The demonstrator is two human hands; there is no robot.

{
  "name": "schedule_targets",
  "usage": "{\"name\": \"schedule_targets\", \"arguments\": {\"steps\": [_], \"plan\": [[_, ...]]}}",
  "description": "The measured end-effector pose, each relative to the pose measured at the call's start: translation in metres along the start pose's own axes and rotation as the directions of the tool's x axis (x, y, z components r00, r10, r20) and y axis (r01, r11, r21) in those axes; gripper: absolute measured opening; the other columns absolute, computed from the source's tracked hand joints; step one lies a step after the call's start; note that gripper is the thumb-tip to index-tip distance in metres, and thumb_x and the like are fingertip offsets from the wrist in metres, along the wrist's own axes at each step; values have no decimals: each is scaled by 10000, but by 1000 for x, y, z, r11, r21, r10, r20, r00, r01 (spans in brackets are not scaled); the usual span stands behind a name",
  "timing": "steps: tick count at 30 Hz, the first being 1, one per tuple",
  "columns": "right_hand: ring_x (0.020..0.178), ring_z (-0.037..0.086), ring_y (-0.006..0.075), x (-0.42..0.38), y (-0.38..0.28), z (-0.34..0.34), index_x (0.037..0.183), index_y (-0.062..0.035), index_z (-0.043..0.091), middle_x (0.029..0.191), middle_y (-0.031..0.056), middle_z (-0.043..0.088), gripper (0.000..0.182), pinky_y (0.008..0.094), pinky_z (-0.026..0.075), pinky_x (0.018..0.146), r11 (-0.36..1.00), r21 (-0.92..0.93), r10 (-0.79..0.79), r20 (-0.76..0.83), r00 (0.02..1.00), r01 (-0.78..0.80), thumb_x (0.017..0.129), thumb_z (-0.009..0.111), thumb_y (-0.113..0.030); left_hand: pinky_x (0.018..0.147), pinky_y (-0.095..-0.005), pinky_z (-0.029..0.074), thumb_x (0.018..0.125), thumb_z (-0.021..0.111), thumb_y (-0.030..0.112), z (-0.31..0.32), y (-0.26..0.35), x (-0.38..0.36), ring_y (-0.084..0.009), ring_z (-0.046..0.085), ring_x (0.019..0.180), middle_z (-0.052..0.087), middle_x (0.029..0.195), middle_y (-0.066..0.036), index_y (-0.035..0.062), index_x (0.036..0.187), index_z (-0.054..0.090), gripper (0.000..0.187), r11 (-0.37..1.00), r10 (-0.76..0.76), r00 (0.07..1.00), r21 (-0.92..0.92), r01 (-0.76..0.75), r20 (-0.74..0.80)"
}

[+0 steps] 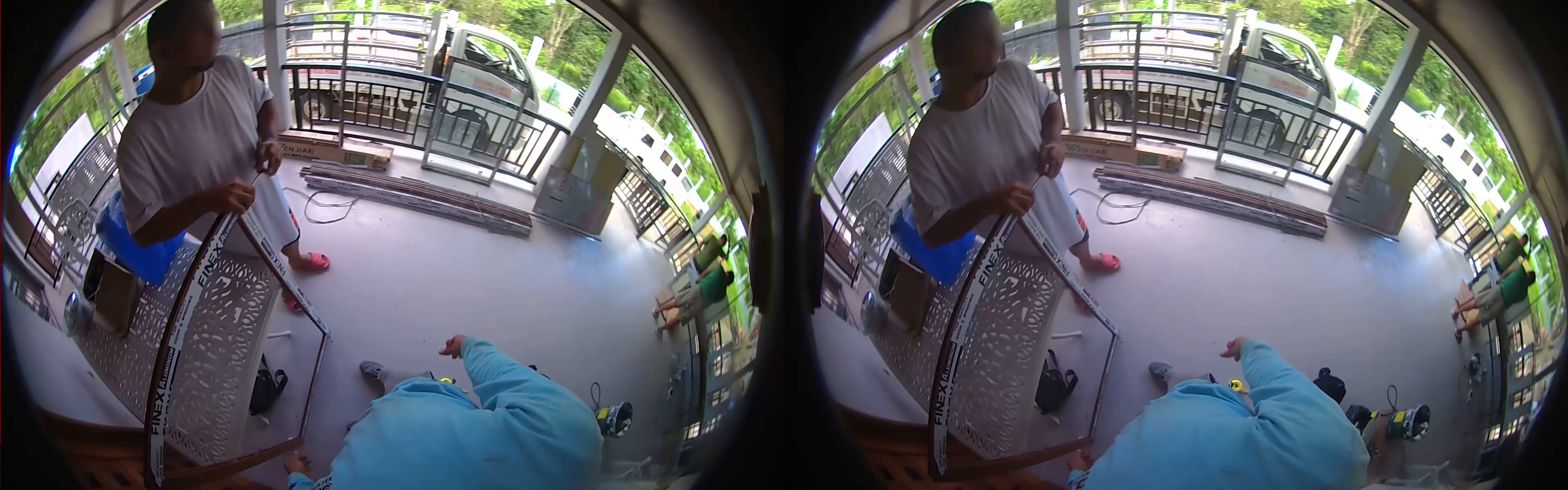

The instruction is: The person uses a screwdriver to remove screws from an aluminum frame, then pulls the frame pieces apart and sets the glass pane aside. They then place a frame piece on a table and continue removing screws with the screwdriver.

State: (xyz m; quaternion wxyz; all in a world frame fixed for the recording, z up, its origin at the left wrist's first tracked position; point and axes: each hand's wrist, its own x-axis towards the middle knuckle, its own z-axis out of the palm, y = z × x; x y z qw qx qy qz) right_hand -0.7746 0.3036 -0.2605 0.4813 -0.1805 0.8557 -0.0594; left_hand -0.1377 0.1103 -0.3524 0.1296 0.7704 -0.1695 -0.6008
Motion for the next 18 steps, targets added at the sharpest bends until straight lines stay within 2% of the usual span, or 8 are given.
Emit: {"name": "schedule_targets", "arguments": {"steps": [2,5,6,11,13,14,16,18], "plan": [[738,632,174,-35,8,18,1073,-83,672,809,67,699,632,327,527,689,991,108,75,-2,997,-74,691,753,-580,645,-449,495,921,526,193,11,1,-13,-295,644,819,655,948,-146,-63,1067,585,301,990,-37,999,138,34,20],[722,633,188,-49,18,18,995,-68,690,843,83,687,573,332,543,683,978,143,151,13,988,-152,716,740,-566,698,-452,506,894,542,146,13,-45,31,-313,650,872,666,944,-149,-54,1023,626,252,991,-83,954,122,50,287],[711,635,198,-44,24,17,982,-57,689,843,92,675,557,336,555,666,974,154,167,-4,986,-165,741,725,-558,708,-458,509,887,536,126,13,-47,29,-323,651,869,667,932,-151,-52,1000,640,235,955,-4,942,280,-96,337],[641,631,201,-2,14,5,965,-57,696,837,84,670,504,322,560,626,1000,-11,-6,-164,986,4,743,732,-508,748,-446,538,856,533,62,13,-52,29,-310,663,825,679,900,-164,-52,870,696,199,371,176,816,731,-573,551],[644,638,200,9,-16,-5,963,-71,700,819,85,671,480,324,550,620,999,23,-39,-121,992,42,733,732,-491,729,-438,554,852,533,60,13,-61,32,-297,666,795,678,904,-169,-53,878,695,199,875,128,923,398,-277,363],[640,641,201,23,-26,-4,948,-72,699,804,85,671,472,327,547,619,993,-51,-111,-137,984,105,736,725,-492,720,-434,562,850,533,59,12,-63,38,-291,667,780,677,906,-172,-54,882,694,199,988,52,958,127,-92,282],[630,646,203,57,-45,-6,918,-74,698,774,86,670,456,333,542,617,944,-222,-277,-125,953,245,743,713,-495,680,-435,577,842,535,61,1,-57,45,-279,670,743,672,847,-183,-55,865,690,195,995,-18,950,103,-16,313],[616,648,201,50,-79,-30,870,-42,681,743,95,665,436,333,538,603,962,-168,-211,31,977,213,744,723,-457,563,-406,518,828,517,166,7,-60,38,-253,625,627,646,738,-148,-16,729,642,243,985,-41,983,-158,69,179]]}}
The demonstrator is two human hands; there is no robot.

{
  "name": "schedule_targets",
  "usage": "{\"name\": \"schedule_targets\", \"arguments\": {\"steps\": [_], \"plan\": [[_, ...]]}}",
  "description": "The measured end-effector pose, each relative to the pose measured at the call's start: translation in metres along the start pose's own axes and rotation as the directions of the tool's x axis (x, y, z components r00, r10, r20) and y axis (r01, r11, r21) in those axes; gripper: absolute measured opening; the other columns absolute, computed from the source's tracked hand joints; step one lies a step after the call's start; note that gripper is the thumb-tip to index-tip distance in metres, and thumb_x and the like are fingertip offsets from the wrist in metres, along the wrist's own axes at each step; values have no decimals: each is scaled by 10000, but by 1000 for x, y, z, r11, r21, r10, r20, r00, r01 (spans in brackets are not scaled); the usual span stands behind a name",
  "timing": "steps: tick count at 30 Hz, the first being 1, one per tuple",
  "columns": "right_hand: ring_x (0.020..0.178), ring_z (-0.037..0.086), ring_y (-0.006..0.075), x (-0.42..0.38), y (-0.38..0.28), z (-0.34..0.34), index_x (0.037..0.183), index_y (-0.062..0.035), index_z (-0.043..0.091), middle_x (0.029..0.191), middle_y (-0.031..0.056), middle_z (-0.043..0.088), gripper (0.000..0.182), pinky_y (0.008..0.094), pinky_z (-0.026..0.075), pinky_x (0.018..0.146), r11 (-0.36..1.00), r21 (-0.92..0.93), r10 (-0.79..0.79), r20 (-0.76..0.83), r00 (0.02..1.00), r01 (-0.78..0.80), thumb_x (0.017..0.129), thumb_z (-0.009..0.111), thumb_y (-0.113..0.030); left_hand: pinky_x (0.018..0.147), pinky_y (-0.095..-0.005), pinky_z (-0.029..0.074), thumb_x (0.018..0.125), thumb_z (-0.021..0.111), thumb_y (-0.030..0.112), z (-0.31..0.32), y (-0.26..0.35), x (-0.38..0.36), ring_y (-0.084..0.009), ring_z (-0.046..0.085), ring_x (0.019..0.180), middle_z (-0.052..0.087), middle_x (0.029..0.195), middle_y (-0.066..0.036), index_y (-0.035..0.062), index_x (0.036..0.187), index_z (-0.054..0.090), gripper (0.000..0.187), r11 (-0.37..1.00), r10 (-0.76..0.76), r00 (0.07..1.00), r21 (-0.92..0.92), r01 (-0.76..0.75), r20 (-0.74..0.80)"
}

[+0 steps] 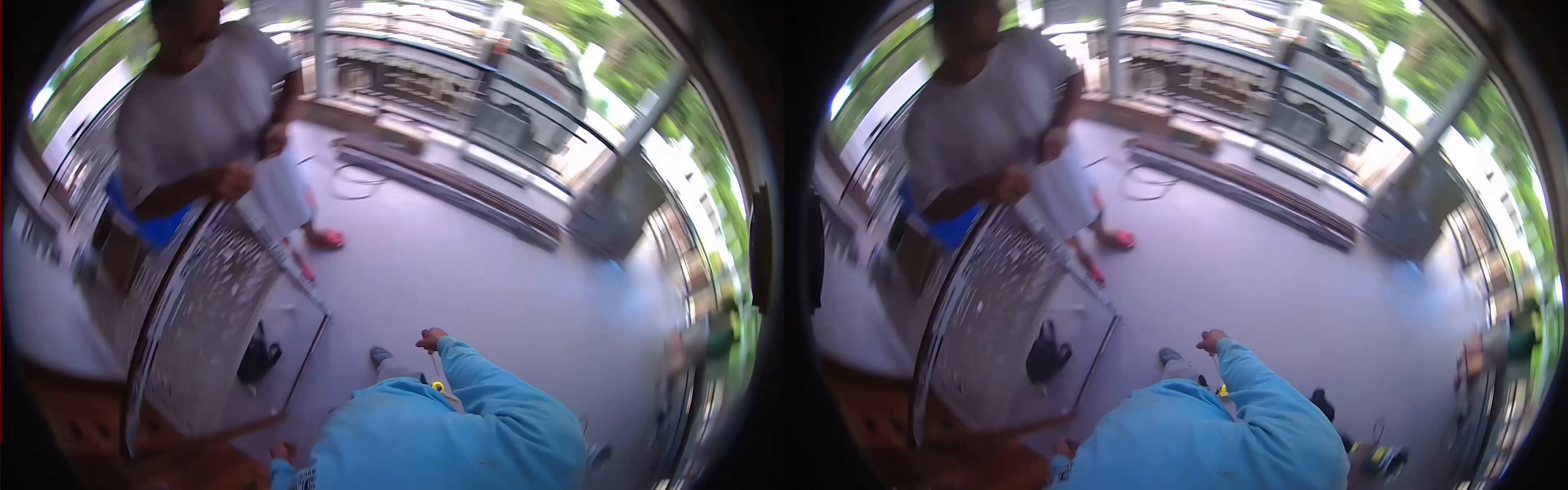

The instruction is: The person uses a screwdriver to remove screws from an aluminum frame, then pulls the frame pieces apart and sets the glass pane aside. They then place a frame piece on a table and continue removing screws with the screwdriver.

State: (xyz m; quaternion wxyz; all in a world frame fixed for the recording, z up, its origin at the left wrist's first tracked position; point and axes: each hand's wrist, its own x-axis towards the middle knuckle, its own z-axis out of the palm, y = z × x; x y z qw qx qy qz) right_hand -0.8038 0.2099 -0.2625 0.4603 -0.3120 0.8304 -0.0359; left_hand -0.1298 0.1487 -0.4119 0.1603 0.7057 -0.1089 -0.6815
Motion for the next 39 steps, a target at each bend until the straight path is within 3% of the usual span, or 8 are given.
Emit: {"name": "schedule_targets", "arguments": {"steps": [4,13,15,18,23,26,36,39], "plan": [[584,627,226,67,-39,-4,1041,15,560,745,140,628,334,370,502,453,908,348,138,281,950,-235,770,713,-104,514,-366,492,859,469,247,65,10,-96,-211,651,630,683,778,-130,-7,756,647,327,942,239,953,284,-180,-189],[584,649,214,163,-111,-26,898,17,605,702,130,651,262,356,535,499,971,-165,-105,365,925,175,766,715,-181,669,-373,520,858,480,251,135,-142,-119,-208,671,735,699,836,-118,22,825,683,308,954,297,906,145,-264,-303],[566,640,196,173,-128,-29,850,0,605,674,108,646,263,345,525,499,951,-214,-132,378,916,225,768,716,-225,684,-376,518,831,534,248,152,-145,-166,-203,670,743,698,825,-117,59,808,700,253,474,411,911,846,-245,33],[520,612,177,167,-154,-27,777,-30,576,639,87,630,272,326,501,481,950,-132,-222,354,909,283,763,724,-258,705,-386,519,769,591,231,176,-176,-190,-218,668,751,696,830,-105,123,764,716,164,985,-171,930,-78,154,-326],[528,618,177,140,-189,-20,806,-40,578,647,91,636,256,318,512,486,877,-234,-286,448,847,420,795,693,-269,531,-384,471,793,508,223,143,-238,-156,-192,619,572,661,659,-53,125,643,668,241,619,356,933,762,-191,-55],[530,624,180,138,-206,-10,825,-38,582,661,100,647,258,322,517,488,754,-372,-279,565,776,541,814,684,-274,477,-325,481,835,550,206,172,-185,-186,-178,620,537,659,683,-107,9,720,664,255,887,29,870,-389,-250,-492],[465,550,168,164,-302,38,934,-99,532,624,59,578,286,315,453,400,517,-418,-234,771,593,747,784,748,-211,494,-316,479,892,480,216,322,-277,-184,-207,669,640,659,742,-92,33,789,645,267,923,325,675,66,-380,-663],[509,579,164,183,-326,70,997,-54,540,689,68,617,304,311,479,431,493,-280,-329,816,475,824,776,713,-169,452,-307,485,861,515,32,400,-326,-193,-220,665,654,667,816,-141,3,860,609,98,447,-274,899,-872,-197,-343]]}}
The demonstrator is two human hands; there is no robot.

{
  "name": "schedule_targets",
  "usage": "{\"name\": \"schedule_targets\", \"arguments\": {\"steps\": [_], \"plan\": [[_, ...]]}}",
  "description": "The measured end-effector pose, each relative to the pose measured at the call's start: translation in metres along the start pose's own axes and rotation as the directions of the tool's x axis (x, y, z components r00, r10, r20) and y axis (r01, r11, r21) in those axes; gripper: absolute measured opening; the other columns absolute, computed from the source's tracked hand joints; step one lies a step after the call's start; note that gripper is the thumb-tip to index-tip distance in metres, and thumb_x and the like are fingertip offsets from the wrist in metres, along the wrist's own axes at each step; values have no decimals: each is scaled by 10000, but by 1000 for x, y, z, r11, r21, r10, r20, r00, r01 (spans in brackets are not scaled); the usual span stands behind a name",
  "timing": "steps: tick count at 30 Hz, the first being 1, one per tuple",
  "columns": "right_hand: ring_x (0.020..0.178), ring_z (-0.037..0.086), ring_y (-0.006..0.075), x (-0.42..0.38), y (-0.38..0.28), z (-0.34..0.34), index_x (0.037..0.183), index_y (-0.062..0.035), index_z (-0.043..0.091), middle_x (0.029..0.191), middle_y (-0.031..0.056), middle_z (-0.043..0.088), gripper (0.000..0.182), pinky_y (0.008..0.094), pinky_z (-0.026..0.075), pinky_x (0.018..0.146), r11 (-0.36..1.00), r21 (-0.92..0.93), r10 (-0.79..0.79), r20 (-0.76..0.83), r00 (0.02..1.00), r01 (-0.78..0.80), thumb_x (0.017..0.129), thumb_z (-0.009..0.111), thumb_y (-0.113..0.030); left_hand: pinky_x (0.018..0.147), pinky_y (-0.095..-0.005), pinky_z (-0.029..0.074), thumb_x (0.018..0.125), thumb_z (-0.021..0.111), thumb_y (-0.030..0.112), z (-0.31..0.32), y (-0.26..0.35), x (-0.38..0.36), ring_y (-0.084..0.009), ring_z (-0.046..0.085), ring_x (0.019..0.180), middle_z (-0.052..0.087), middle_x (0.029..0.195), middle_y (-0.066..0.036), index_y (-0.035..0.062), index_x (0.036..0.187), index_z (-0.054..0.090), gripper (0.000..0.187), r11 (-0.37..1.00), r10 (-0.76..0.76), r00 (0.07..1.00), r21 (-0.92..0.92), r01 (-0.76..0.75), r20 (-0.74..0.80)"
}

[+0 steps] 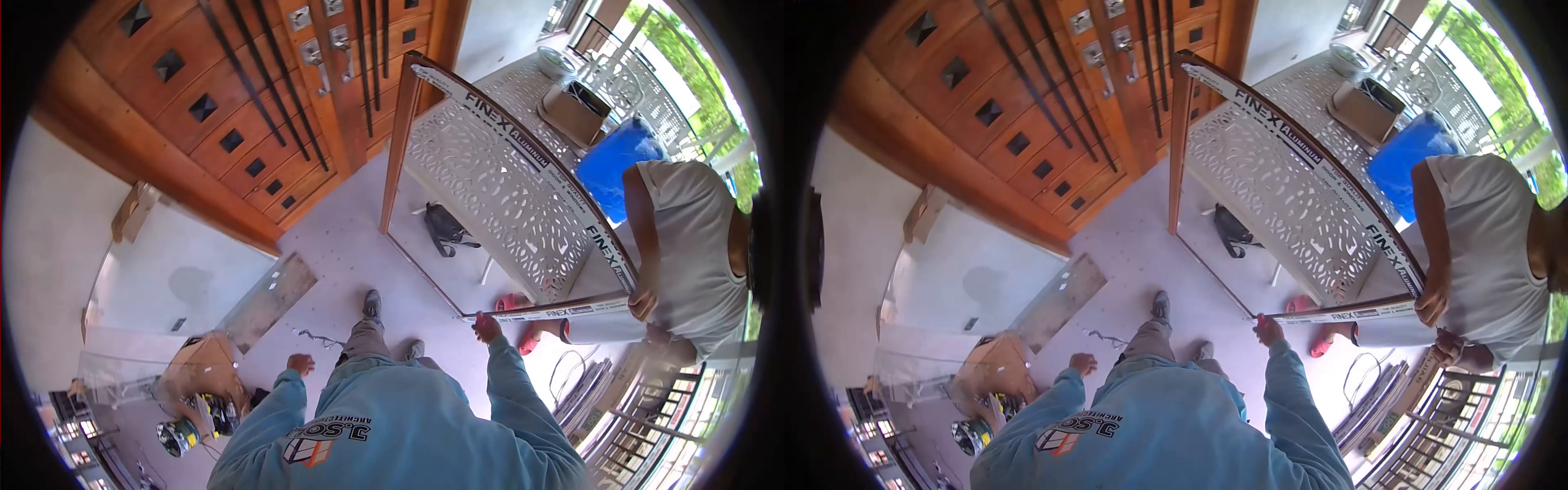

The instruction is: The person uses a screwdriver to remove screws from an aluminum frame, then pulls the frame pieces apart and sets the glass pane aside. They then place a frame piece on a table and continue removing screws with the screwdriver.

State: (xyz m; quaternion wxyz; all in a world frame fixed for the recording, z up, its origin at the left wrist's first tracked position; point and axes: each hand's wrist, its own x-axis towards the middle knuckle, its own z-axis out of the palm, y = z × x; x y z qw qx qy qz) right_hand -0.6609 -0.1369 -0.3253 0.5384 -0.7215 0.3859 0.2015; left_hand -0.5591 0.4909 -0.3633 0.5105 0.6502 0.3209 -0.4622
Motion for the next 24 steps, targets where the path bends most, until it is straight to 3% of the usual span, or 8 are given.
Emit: {"name": "schedule_targets", "arguments": {"steps": [3,7,10,11,14,17,21,24], "plan": [[521,587,183,10,-15,1,993,-56,539,717,87,624,249,319,490,443,994,55,-90,-7,996,90,778,651,-115,387,-322,397,885,504,64,-18,-93,-24,-189,629,627,627,741,-97,37,825,603,119,989,35,989,135,-55,142],[435,531,181,-1,-23,25,974,-134,519,654,76,576,142,320,424,359,999,4,33,95,995,-33,858,575,-73,409,-340,388,942,427,193,6,-100,-61,-222,609,598,653,857,-113,54,924,560,194,948,-293,945,82,307,-145],[446,542,187,2,8,46,946,-125,541,657,70,583,107,332,422,362,937,252,148,344,927,-243,860,585,-78,410,-307,393,950,410,203,4,-83,-47,-203,631,648,656,857,-107,70,908,559,204,996,-74,997,-52,72,-24],[489,548,175,-10,5,51,927,-168,556,683,83,587,232,327,421,383,988,10,143,276,950,-152,771,701,-76,402,-300,379,947,407,192,8,-61,-37,-189,601,628,634,824,-98,85,879,536,181,997,-69,997,17,70,-28],[501,561,159,-35,-13,66,1174,-172,604,726,85,628,401,306,476,429,974,-128,204,143,969,-186,798,738,-201,439,-312,410,918,391,200,-2,1,14,-198,546,635,573,798,-81,102,837,509,174,997,-65,986,-30,71,153],[524,579,155,-59,-55,75,1290,-167,556,774,99,653,516,301,501,456,950,-45,312,91,946,-309,820,730,-287,543,-383,480,904,459,274,-16,54,68,-262,624,714,638,867,-123,48,943,582,260,931,366,926,-44,-364,92],[632,644,208,-58,-110,97,1253,-145,579,832,125,675,481,348,534,544,955,-161,250,-11,968,-249,814,715,-287,581,-343,538,877,571,238,-31,187,58,-205,643,697,662,830,-119,6,901,592,234,868,474,878,131,-479,64],[799,668,315,-40,-141,118,1194,-110,605,910,181,681,444,406,537,700,794,-571,-283,-48,958,206,772,688,-220,612,-332,524,855,605,195,-22,273,51,-189,629,682,658,823,-106,4,897,593,196,738,604,783,266,-621,152]]}}
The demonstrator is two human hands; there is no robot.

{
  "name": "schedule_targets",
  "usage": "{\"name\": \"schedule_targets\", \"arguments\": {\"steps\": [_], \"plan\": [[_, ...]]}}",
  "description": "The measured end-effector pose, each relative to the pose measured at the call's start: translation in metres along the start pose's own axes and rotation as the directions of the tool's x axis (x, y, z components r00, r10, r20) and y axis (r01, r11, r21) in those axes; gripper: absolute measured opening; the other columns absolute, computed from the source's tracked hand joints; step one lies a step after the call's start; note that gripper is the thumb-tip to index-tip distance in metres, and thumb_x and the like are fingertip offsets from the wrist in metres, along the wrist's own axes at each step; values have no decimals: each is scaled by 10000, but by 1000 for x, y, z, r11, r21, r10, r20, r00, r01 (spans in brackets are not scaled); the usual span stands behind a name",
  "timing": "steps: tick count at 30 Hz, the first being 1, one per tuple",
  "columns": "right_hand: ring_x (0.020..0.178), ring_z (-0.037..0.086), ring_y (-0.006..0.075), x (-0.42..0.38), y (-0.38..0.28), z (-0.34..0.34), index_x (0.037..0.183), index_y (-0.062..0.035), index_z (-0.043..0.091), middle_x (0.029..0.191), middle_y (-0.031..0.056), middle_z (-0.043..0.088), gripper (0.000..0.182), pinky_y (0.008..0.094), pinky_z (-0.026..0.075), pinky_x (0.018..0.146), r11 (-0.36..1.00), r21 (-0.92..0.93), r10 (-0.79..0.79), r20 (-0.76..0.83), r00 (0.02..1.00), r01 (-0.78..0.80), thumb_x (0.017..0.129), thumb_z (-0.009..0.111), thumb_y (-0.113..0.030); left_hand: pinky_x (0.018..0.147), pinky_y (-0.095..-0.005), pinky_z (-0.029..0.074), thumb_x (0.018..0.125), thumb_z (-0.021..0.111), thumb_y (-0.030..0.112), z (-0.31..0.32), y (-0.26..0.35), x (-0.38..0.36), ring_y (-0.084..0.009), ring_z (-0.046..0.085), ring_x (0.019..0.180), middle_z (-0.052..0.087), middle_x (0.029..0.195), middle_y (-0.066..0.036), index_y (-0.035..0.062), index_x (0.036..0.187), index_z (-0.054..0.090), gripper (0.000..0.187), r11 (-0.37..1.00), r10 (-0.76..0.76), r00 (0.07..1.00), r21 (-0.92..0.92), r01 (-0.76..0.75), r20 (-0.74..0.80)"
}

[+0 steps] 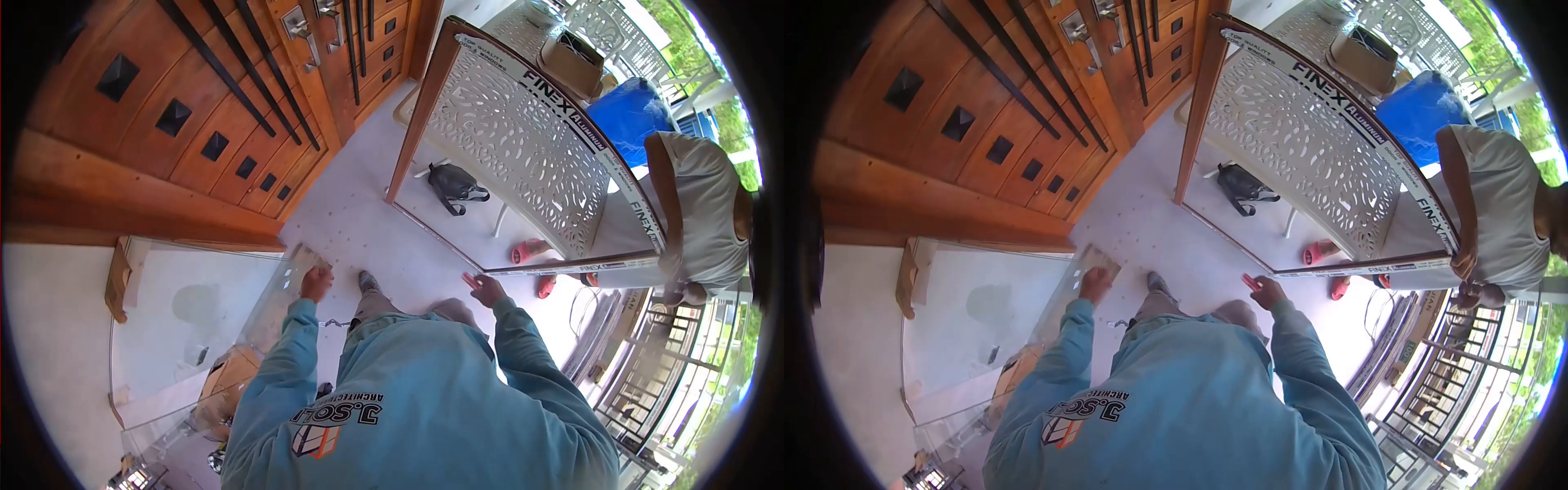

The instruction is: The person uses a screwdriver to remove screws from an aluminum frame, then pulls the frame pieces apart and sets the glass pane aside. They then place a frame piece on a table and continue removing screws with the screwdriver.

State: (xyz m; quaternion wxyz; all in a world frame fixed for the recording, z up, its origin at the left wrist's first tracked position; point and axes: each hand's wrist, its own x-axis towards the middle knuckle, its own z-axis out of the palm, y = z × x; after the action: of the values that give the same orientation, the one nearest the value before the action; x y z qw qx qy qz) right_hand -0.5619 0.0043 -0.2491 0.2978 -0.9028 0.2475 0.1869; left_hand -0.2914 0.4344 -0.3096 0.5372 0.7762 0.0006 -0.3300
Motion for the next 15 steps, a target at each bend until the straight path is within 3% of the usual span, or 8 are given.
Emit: {"name": "schedule_targets", "arguments": {"steps": [1,2,5,6,9,10,13,15], "plan": [[869,649,346,5,-28,-9,1171,-99,611,940,203,671,436,417,519,759,998,67,13,18,1000,-14,751,670,-201,626,-323,519,844,622,185,-1,27,8,-184,625,679,656,816,-100,3,902,595,193,995,53,997,83,-57,53],[938,631,378,10,-62,-22,1147,-87,618,969,226,662,429,427,501,818,990,137,22,34,999,-26,730,651,-183,653,-311,512,837,634,189,4,48,17,-179,623,706,655,834,-97,-3,942,595,222,998,63,993,17,-65,95],[850,648,379,10,-149,-58,1185,-96,605,950,225,665,402,427,509,771,959,284,-26,102,994,-4,805,646,-217,731,-302,498,831,652,202,27,116,30,-166,611,819,649,928,-85,7,1088,584,329,986,150,942,-109,-122,299],[836,650,379,12,-170,-66,1194,-98,602,946,226,666,396,428,510,767,932,363,-29,140,990,-24,822,643,-224,755,-307,496,835,651,203,36,146,24,-167,605,849,640,981,-89,14,1136,569,365,992,95,926,-107,-59,366],[802,654,377,30,-176,-43,1222,-102,586,933,222,668,394,434,509,741,872,346,-340,-82,937,347,860,633,-248,785,-316,500,849,659,186,62,193,16,-170,600,906,619,1063,-98,32,1214,544,413,987,60,834,-157,32,549],[787,651,378,32,-187,-49,1213,-103,582,912,215,667,383,436,507,727,897,330,-301,-37,953,296,862,634,-247,789,-317,502,854,663,176,68,200,15,-171,601,919,613,1079,-100,37,1229,540,419,982,71,796,-181,49,601],[797,645,377,39,-222,-73,1146,-90,597,854,201,665,329,437,500,714,933,323,-194,83,978,157,863,641,-253,800,-307,507,862,675,139,78,215,10,-171,598,968,601,1105,-107,24,1252,525,434,985,170,748,-92,-145,642],[816,643,378,55,-226,-72,1121,-86,613,853,200,666,319,439,497,728,914,372,-214,99,972,164,859,645,-264,809,-299,509,861,682,122,77,215,15,-173,605,965,608,1086,-111,8,1218,536,403,985,156,773,-150,-80,614]]}}
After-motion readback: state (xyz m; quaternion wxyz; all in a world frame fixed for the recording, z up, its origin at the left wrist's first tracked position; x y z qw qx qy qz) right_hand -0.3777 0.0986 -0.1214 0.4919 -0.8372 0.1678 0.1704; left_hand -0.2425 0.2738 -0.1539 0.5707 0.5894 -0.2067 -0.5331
